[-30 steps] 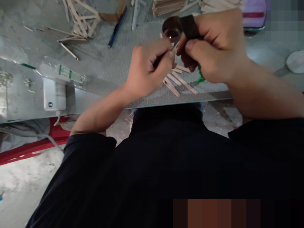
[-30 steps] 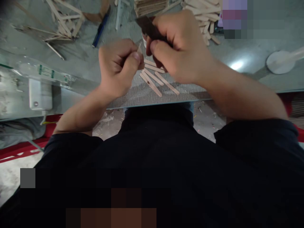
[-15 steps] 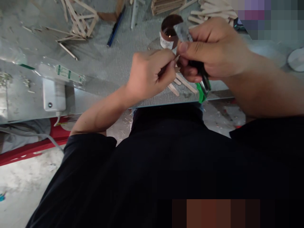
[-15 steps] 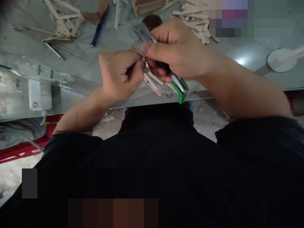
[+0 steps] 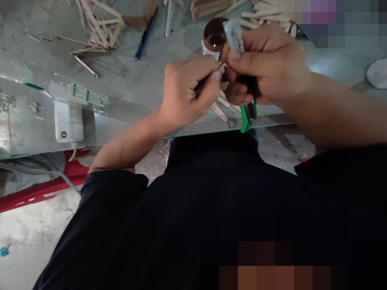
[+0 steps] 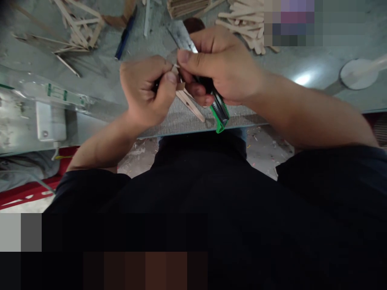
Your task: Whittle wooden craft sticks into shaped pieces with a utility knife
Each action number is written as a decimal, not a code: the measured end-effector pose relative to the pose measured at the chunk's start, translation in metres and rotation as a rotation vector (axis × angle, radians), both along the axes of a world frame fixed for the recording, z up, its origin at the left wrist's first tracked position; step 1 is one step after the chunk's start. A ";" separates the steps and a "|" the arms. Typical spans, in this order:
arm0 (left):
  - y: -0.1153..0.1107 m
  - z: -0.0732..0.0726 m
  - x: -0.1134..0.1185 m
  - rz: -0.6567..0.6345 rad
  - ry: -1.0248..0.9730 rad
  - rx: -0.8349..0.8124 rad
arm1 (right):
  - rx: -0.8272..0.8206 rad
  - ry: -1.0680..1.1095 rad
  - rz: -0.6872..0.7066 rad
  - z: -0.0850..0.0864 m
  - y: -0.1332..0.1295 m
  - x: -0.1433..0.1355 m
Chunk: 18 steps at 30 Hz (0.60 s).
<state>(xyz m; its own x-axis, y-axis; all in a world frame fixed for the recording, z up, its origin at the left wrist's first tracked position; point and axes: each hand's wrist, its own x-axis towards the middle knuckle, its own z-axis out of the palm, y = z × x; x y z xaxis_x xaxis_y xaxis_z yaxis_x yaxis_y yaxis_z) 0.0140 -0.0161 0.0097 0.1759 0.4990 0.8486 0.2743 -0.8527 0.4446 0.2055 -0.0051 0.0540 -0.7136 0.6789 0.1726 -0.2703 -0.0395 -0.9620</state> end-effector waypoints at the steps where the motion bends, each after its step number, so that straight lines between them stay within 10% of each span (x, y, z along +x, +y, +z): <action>1: 0.002 -0.001 0.001 -0.012 -0.028 0.018 | 0.053 0.001 -0.052 -0.001 0.000 -0.001; 7: 0.010 -0.008 0.002 -0.050 -0.083 -0.014 | 0.323 -0.052 -0.262 -0.004 0.002 -0.002; 18: -0.008 0.018 -0.001 -0.467 -0.153 -0.635 | 0.556 -0.082 -0.268 -0.003 -0.002 0.002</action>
<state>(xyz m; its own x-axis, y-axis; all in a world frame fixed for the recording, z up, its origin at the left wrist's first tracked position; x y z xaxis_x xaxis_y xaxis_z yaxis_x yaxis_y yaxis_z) 0.0126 -0.0241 0.0275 0.3906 0.7980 0.4590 -0.1514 -0.4361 0.8871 0.2071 -0.0076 0.0509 -0.5573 0.6603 0.5034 -0.1255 0.5323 -0.8372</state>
